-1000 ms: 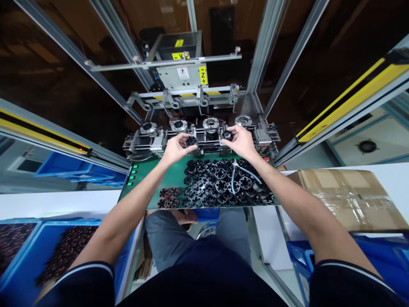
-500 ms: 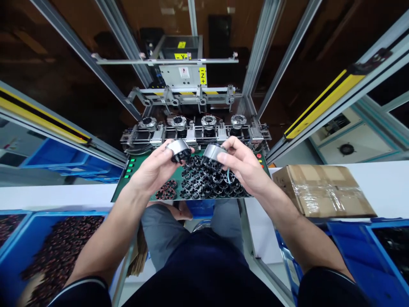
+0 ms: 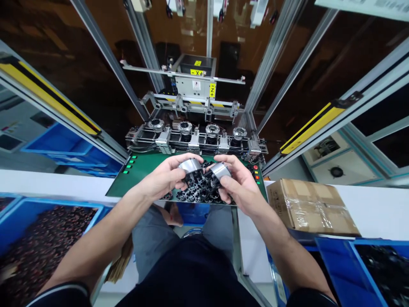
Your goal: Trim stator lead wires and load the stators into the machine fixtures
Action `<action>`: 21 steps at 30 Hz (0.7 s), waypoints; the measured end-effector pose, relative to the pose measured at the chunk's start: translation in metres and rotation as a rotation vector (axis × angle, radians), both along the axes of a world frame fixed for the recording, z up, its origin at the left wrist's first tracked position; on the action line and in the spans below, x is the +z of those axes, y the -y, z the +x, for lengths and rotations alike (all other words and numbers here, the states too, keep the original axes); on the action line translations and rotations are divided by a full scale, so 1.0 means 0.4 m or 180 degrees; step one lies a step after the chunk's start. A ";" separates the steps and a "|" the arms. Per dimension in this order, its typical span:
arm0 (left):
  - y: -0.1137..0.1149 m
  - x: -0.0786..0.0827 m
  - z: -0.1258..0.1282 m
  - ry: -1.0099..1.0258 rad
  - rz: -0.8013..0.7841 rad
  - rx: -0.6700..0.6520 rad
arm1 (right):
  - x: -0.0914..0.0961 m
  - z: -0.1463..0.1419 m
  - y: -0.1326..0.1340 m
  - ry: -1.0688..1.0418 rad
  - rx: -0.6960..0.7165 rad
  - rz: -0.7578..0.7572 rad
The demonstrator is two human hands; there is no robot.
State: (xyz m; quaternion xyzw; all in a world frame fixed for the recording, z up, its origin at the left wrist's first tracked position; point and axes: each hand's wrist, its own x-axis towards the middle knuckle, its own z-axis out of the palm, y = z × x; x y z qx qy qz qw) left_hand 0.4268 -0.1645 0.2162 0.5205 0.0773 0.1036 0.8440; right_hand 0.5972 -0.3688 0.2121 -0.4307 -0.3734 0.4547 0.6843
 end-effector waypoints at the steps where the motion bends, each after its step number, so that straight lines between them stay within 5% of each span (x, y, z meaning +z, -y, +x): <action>1: 0.000 -0.002 0.001 -0.0006 0.0047 -0.0036 | 0.000 0.001 0.005 0.0071 -0.0032 -0.0054; 13: -0.007 -0.036 0.052 0.0061 0.0114 0.0236 | -0.001 0.012 -0.035 0.0306 -0.0445 0.0010; 21: -0.073 -0.075 0.111 -0.0267 0.0360 0.0368 | -0.047 0.078 -0.076 -0.0038 -0.0382 -0.0281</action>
